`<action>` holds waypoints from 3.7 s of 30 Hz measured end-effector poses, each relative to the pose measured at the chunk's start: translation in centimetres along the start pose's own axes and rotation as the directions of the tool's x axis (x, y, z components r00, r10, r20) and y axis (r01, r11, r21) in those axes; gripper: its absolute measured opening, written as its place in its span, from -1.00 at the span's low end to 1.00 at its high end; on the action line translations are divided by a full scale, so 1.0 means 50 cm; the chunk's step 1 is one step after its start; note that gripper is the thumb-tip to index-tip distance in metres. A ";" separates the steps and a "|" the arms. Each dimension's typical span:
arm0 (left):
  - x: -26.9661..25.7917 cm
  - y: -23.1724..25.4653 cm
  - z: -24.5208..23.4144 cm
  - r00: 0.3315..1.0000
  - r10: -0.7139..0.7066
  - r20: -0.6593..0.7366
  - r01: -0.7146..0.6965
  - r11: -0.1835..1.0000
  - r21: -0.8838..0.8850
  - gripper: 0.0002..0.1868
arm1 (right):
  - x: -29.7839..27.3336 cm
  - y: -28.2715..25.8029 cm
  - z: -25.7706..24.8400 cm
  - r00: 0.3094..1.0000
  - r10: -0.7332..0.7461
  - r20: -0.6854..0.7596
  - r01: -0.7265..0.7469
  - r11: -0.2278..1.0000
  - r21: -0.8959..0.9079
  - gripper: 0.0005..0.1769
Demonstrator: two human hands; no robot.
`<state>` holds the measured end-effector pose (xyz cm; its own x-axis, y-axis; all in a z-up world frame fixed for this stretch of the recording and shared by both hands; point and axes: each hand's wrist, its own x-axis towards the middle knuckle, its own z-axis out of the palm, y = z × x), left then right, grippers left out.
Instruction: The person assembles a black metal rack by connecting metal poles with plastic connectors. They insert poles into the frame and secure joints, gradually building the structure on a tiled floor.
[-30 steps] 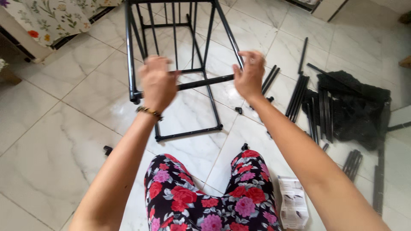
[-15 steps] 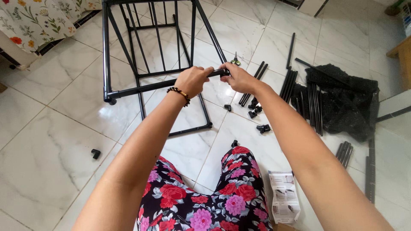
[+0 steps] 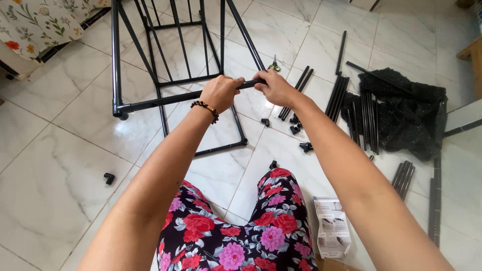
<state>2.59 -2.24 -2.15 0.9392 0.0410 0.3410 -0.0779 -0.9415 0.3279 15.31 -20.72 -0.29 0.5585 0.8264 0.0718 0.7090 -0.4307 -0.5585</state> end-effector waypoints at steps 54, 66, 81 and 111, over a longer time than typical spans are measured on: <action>-0.034 0.024 0.010 0.948 0.095 -0.305 -0.043 0.984 0.173 -0.86 | -0.001 -0.038 0.071 0.999 0.050 -0.020 -0.033 0.866 0.499 -0.76; -0.028 0.025 0.015 0.957 0.080 -0.280 -0.048 0.992 0.120 -0.86 | 0.006 -0.018 0.060 1.000 -0.022 0.020 0.010 0.886 0.463 -0.79; -0.029 0.013 0.023 0.982 0.022 -0.187 -0.003 0.995 0.105 -0.84 | 0.001 -0.009 0.104 1.000 0.011 0.012 -0.014 0.932 0.363 -0.43; -0.058 -0.195 -0.036 0.846 -0.025 -0.533 0.170 0.960 0.224 -0.84 | 0.037 -0.060 0.156 0.939 0.000 -0.345 0.162 0.882 0.442 -0.84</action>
<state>0.03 7.43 -4.77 0.6179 0.2363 0.7499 0.1595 -0.9716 0.1747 10.87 -15.05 -4.93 0.6728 0.6505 0.3525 0.5261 -0.0856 -0.8461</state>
